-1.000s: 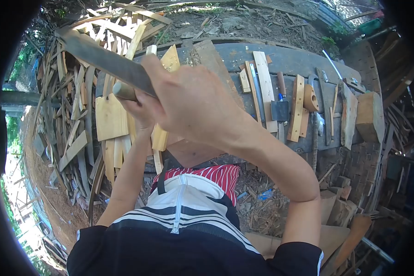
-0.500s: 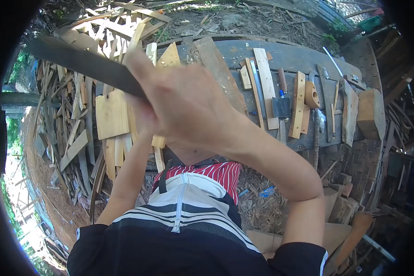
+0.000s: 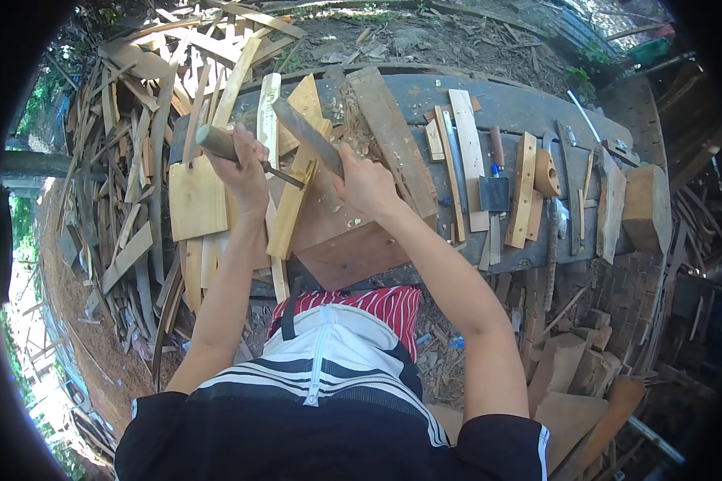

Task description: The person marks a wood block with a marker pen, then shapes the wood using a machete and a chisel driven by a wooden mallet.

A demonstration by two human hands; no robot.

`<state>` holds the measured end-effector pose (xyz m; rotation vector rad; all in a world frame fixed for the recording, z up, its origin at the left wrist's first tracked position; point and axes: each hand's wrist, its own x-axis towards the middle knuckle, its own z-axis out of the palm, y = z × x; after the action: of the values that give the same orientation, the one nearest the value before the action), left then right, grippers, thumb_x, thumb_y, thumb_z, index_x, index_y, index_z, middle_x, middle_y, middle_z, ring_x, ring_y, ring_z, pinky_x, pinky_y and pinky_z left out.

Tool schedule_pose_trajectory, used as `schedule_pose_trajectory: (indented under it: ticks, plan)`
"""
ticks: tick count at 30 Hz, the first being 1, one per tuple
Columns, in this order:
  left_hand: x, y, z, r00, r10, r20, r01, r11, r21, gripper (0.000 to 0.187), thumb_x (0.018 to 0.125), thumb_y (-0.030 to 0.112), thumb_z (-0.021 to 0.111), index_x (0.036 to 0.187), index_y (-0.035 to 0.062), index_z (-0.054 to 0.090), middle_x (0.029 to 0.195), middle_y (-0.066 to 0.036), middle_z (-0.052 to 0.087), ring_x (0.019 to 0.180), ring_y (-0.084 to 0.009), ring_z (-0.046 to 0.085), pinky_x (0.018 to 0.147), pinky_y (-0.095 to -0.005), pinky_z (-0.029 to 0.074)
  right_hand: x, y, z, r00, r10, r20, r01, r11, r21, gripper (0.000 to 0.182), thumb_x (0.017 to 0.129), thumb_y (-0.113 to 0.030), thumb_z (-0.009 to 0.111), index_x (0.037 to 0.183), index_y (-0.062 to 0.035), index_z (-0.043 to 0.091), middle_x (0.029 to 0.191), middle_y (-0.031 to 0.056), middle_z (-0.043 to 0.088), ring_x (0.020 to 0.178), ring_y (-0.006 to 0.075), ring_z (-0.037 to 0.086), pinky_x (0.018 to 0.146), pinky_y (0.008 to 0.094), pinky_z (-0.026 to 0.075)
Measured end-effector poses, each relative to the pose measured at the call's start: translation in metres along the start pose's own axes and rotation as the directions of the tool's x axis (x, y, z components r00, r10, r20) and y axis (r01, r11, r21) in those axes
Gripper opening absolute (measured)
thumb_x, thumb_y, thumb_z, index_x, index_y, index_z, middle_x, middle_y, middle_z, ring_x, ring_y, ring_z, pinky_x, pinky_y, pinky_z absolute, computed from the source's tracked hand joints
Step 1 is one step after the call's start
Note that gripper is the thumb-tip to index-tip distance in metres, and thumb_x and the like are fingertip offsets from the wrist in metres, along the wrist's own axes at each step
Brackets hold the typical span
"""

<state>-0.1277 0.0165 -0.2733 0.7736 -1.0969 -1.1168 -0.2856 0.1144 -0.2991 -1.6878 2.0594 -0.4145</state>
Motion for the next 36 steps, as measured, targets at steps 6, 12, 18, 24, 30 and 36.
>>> schedule_pose_trajectory:
  ticks: [6, 12, 18, 24, 30, 36]
  plan:
    - [0.026, -0.024, -0.039, 0.978, -0.155, -0.143, 0.129, 0.976, -0.176, 0.024, 0.098, 0.020, 0.057, 0.098, 0.0110, 0.035, 0.068, -0.001, 0.044, 0.053, -0.0081, 0.043, 0.047, -0.0250, 0.039, -0.010, -0.006, 0.023, 0.994, 0.080, -0.076, -0.078, 0.996, 0.033, 0.047, 0.088, -0.031, 0.060, 0.121, -0.0029, 0.041, 0.073, 0.0252, 0.065, 0.073, 0.0458, 0.066, 0.065, 0.0550, 0.053]
    - [0.006, -0.078, -0.081, 0.780, -0.479, -0.402, 0.350, 0.867, -0.356, 0.024, 0.099, 0.024, 0.056, 0.097, 0.0119, 0.035, 0.066, -0.001, 0.043, 0.050, -0.0086, 0.042, 0.046, -0.0258, 0.041, -0.006, -0.014, 0.025, 0.995, 0.093, -0.048, -0.089, 0.993, 0.081, 0.047, 0.088, -0.029, 0.060, 0.122, -0.0023, 0.040, 0.074, 0.0260, 0.065, 0.074, 0.0461, 0.065, 0.067, 0.0547, 0.052]
    - [0.029, -0.042, -0.075, 0.760, -0.428, -0.488, 0.292, 0.897, -0.332, 0.025, 0.099, 0.029, 0.055, 0.097, 0.0125, 0.036, 0.066, 0.000, 0.043, 0.050, -0.0089, 0.043, 0.046, -0.0279, 0.043, -0.006, -0.014, 0.020, 0.995, 0.094, -0.028, -0.090, 0.988, 0.124, 0.052, 0.089, -0.031, 0.060, 0.125, 0.0007, 0.039, 0.075, 0.0291, 0.064, 0.075, 0.0471, 0.065, 0.067, 0.0547, 0.052]
    - [0.019, 0.012, -0.028, 0.945, -0.228, -0.235, 0.170, 0.956, -0.241, 0.026, 0.099, 0.031, 0.054, 0.099, 0.0115, 0.037, 0.071, -0.001, 0.045, 0.054, -0.0089, 0.046, 0.054, -0.0309, 0.054, -0.008, -0.017, 0.024, 0.993, 0.109, -0.040, -0.104, 0.988, 0.114, 0.051, 0.089, -0.031, 0.060, 0.124, 0.0009, 0.039, 0.073, 0.0291, 0.064, 0.073, 0.0471, 0.065, 0.066, 0.0545, 0.052]
    - [0.005, -0.001, -0.007, 0.997, -0.005, -0.073, 0.000, 0.997, -0.071, 0.027, 0.099, 0.026, 0.053, 0.103, 0.0074, 0.034, 0.072, -0.002, 0.045, 0.054, -0.0074, 0.046, 0.057, -0.0325, 0.058, -0.010, -0.014, 0.032, 0.989, 0.117, -0.085, -0.106, 0.986, 0.130, 0.051, 0.089, -0.031, 0.060, 0.124, 0.0008, 0.039, 0.073, 0.0287, 0.064, 0.074, 0.0467, 0.065, 0.067, 0.0544, 0.052]
    - [-0.018, -0.004, 0.002, 0.985, 0.060, 0.164, -0.065, 0.998, 0.028, 0.027, 0.096, 0.017, 0.059, 0.103, 0.0060, 0.035, 0.073, -0.002, 0.048, 0.054, -0.0097, 0.051, 0.046, -0.0259, 0.046, -0.012, -0.016, 0.027, 0.990, 0.130, -0.048, -0.121, 0.980, 0.160, 0.054, 0.090, -0.031, 0.060, 0.127, 0.0026, 0.039, 0.078, 0.0308, 0.064, 0.078, 0.0483, 0.064, 0.070, 0.0547, 0.051]
